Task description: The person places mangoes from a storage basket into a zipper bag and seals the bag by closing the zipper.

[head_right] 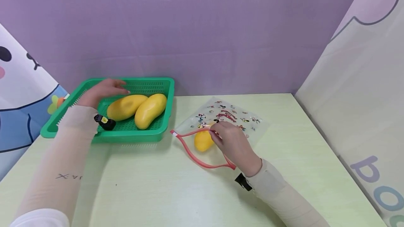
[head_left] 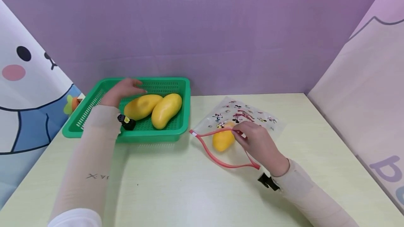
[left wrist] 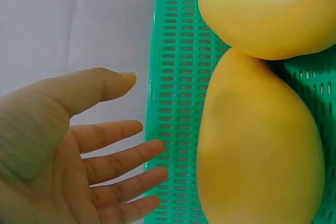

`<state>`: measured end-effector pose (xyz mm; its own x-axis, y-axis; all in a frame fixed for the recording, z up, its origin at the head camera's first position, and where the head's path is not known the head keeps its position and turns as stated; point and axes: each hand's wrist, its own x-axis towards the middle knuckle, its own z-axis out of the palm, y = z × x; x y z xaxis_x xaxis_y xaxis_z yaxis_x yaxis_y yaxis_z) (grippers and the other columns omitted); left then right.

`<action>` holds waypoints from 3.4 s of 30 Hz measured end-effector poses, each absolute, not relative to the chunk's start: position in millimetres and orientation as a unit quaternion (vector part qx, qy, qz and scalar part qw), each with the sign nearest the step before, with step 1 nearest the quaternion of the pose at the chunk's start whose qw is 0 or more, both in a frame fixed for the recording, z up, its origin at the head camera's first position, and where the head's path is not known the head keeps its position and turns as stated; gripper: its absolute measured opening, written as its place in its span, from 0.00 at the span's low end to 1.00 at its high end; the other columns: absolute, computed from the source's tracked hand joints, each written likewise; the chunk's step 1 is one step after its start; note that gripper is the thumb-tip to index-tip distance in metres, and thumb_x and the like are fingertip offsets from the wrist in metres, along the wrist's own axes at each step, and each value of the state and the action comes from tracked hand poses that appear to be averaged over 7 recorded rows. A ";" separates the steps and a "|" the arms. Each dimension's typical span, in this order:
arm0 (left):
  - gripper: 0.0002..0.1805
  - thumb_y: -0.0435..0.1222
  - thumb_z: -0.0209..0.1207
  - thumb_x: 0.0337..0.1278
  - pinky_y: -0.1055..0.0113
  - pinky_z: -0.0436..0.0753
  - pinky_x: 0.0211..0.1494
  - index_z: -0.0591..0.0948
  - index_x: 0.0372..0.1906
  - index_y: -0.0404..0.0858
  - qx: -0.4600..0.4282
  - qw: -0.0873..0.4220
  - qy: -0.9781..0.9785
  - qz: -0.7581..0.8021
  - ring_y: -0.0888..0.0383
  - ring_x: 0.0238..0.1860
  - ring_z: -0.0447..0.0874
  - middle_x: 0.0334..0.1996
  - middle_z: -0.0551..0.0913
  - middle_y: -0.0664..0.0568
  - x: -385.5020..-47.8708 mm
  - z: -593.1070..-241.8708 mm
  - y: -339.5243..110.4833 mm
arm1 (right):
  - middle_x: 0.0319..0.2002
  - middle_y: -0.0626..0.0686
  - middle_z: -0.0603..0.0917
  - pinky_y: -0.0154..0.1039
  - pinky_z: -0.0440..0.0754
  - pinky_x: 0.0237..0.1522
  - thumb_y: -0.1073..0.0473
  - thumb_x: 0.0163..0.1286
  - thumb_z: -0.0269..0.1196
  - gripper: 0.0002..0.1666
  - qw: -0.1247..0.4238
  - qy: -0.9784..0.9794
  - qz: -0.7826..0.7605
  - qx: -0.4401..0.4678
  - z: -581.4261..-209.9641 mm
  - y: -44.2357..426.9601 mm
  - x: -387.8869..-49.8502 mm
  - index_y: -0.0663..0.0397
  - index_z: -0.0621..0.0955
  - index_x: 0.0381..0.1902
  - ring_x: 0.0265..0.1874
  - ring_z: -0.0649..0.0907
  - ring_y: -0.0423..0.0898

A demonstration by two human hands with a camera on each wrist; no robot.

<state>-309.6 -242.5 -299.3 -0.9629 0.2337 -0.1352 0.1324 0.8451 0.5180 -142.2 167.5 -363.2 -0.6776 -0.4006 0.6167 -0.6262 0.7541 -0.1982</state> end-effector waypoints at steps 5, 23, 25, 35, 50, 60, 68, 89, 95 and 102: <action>0.38 0.49 0.53 0.63 0.37 0.60 0.63 0.57 0.70 0.32 0.089 0.109 0.954 0.265 0.34 0.66 0.56 0.68 0.57 0.32 -309.6 -302.7 -239.9 | 0.30 0.51 0.84 0.31 0.80 0.26 0.67 0.52 0.71 0.09 0.280 -0.894 0.200 0.287 -364.0 167.8 -141.6 0.57 0.83 0.32 0.24 0.78 0.41; 0.47 0.52 0.56 0.60 0.33 0.54 0.63 0.46 0.74 0.35 0.054 0.180 0.961 0.205 0.30 0.69 0.41 0.72 0.42 0.32 -312.9 -306.0 -238.1 | 0.30 0.50 0.84 0.31 0.80 0.26 0.67 0.52 0.71 0.09 0.280 -0.895 0.194 0.289 -365.2 168.4 -141.4 0.57 0.83 0.32 0.23 0.77 0.41; 0.49 0.53 0.56 0.59 0.33 0.54 0.63 0.44 0.74 0.37 0.052 0.199 0.958 0.201 0.30 0.69 0.40 0.72 0.41 0.32 -312.4 -306.9 -238.0 | 0.30 0.50 0.84 0.31 0.79 0.26 0.67 0.53 0.71 0.08 0.281 -0.894 0.195 0.289 -365.3 168.6 -141.4 0.57 0.83 0.32 0.23 0.77 0.41; 0.50 0.54 0.57 0.57 0.33 0.53 0.63 0.43 0.75 0.41 0.050 0.218 0.953 0.204 0.30 0.70 0.37 0.73 0.40 0.34 -313.0 -309.7 -237.7 | 0.29 0.50 0.84 0.31 0.79 0.25 0.67 0.53 0.71 0.08 0.285 -0.892 0.194 0.294 -366.1 169.5 -142.1 0.57 0.83 0.31 0.23 0.77 0.40; 0.51 0.54 0.57 0.57 0.34 0.55 0.64 0.42 0.75 0.39 0.058 0.243 0.948 0.200 0.30 0.69 0.39 0.73 0.36 0.33 -315.8 -311.8 -236.2 | 0.30 0.50 0.84 0.30 0.78 0.25 0.68 0.53 0.71 0.08 0.281 -0.893 0.196 0.292 -364.0 168.7 -140.9 0.57 0.83 0.31 0.23 0.76 0.40; 0.53 0.56 0.59 0.54 0.33 0.53 0.64 0.42 0.75 0.40 0.029 0.260 0.946 0.192 0.29 0.69 0.34 0.72 0.35 0.31 -312.9 -309.5 -237.5 | 0.29 0.51 0.84 0.31 0.79 0.25 0.67 0.52 0.71 0.08 0.285 -0.891 0.197 0.294 -362.2 169.0 -139.0 0.58 0.83 0.32 0.23 0.77 0.41; 0.55 0.55 0.60 0.53 0.33 0.52 0.64 0.41 0.75 0.39 0.038 0.266 0.946 0.182 0.29 0.69 0.33 0.72 0.34 0.31 -315.2 -311.3 -240.1 | 0.30 0.51 0.84 0.31 0.78 0.25 0.67 0.53 0.71 0.08 0.280 -0.894 0.195 0.291 -360.9 168.3 -138.6 0.58 0.83 0.32 0.23 0.77 0.41; 0.53 0.51 0.60 0.55 0.37 0.57 0.65 0.42 0.74 0.34 0.047 0.263 0.948 0.176 0.31 0.69 0.39 0.72 0.38 0.31 -312.7 -316.2 -239.1 | 0.30 0.51 0.84 0.30 0.79 0.25 0.68 0.52 0.71 0.09 0.280 -0.893 0.198 0.291 -360.0 167.2 -137.0 0.58 0.83 0.32 0.23 0.77 0.41; 0.56 0.54 0.62 0.53 0.39 0.62 0.63 0.41 0.74 0.35 0.036 0.271 0.943 0.187 0.31 0.69 0.44 0.72 0.38 0.31 -315.3 -319.6 -240.3 | 0.30 0.51 0.85 0.31 0.79 0.25 0.68 0.52 0.71 0.08 0.285 -0.892 0.197 0.291 -360.3 166.7 -136.7 0.58 0.83 0.32 0.23 0.77 0.41; 0.57 0.56 0.62 0.52 0.40 0.65 0.61 0.41 0.74 0.35 0.032 0.274 0.943 0.189 0.31 0.68 0.46 0.72 0.39 0.31 -316.3 -320.1 -240.5 | 0.30 0.51 0.85 0.31 0.79 0.25 0.67 0.52 0.71 0.09 0.283 -0.894 0.197 0.286 -360.4 166.7 -137.1 0.58 0.83 0.32 0.23 0.78 0.41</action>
<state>-316.3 -240.5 -320.1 -0.8483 0.1628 -0.5038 -0.0435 0.9269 0.3729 -137.1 166.7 -360.4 -0.6767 -0.4002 0.6181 -0.6230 0.7585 -0.1910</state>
